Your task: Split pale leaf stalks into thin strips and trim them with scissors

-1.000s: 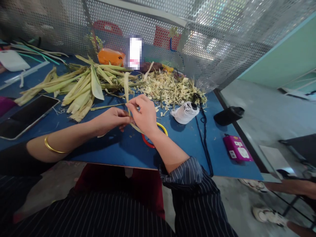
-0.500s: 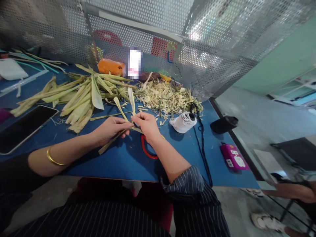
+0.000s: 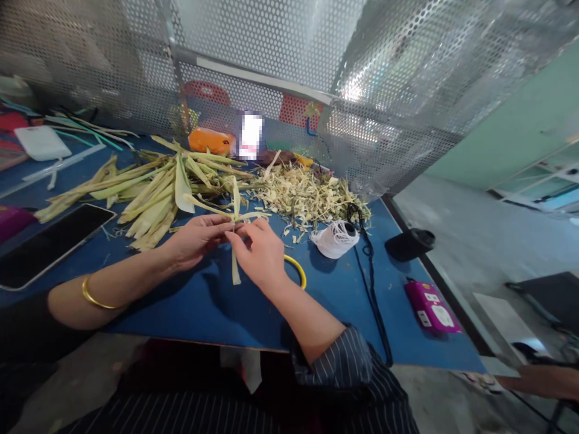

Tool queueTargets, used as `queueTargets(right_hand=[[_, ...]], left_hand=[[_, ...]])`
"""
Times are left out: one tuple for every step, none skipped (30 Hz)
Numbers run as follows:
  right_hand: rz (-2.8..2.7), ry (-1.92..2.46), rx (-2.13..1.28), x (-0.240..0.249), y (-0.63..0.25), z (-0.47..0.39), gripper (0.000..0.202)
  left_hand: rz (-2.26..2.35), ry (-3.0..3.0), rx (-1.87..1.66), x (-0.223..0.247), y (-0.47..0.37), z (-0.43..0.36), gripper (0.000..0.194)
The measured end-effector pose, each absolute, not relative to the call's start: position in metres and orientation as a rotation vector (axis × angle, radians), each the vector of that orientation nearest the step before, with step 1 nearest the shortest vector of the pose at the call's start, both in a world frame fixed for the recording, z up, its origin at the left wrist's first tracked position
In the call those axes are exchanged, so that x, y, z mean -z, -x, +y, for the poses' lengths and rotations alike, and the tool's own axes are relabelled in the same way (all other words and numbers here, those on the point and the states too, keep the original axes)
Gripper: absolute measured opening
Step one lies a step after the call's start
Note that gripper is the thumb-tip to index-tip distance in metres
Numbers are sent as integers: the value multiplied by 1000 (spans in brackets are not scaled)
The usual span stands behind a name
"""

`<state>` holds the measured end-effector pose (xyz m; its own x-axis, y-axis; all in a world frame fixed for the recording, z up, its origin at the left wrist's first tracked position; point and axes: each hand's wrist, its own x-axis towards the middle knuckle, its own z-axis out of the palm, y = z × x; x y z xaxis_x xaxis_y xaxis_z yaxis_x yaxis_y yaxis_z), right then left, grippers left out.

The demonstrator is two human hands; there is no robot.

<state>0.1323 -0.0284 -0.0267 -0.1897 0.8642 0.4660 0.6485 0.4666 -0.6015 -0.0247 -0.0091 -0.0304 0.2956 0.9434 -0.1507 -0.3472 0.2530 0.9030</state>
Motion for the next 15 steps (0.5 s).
queueTargets(right_hand=[[-1944,1299,-372,30,-129,-29,25],[-1954,1333,-385,34,-127,-29,24],[-1959,1357,-385,37,-126,-28,22],[-1963,1368,-382,40,-125,-27,21],[-1966,1366,-376,41,-124,-27,21],[-1970,1348,-368,42,-124,-26,21],[-1981,1317,-364,43,-124,-26,23],[-1996,1278,-368,42,-124,-26,24],[-2007,1241,-381,42,-124,-27,25],[-2015,1210,-400,41,-124,-28,25],[-2023,1187,-420,40,-124,-30,25],[-2035,1171,-431,39,-125,-31,25],[-2054,1162,-428,38,-125,-32,25],[-2077,1155,-405,37,-127,-32,25],[-2091,1150,-357,35,-128,-31,24]], left_hand=[[831,-897,-1046,31,24,-9,20],[836,-904,-1055,31,24,-8,20],[843,-911,-1058,32,24,-8,20],[848,-916,-1058,33,23,-8,21],[855,-918,-1061,34,23,-8,22],[864,-914,-1065,35,22,-8,22],[873,-905,-1070,35,22,-8,22],[882,-887,-1077,36,22,-8,21],[894,-855,-1093,36,22,-8,20],[909,-814,-1113,35,21,-8,20],[923,-769,-1132,35,21,-7,22],[933,-727,-1148,34,22,-7,24],[942,-695,-1162,32,22,-7,27],[949,-677,-1166,31,22,-7,27],[952,-676,-1164,29,23,-6,26]])
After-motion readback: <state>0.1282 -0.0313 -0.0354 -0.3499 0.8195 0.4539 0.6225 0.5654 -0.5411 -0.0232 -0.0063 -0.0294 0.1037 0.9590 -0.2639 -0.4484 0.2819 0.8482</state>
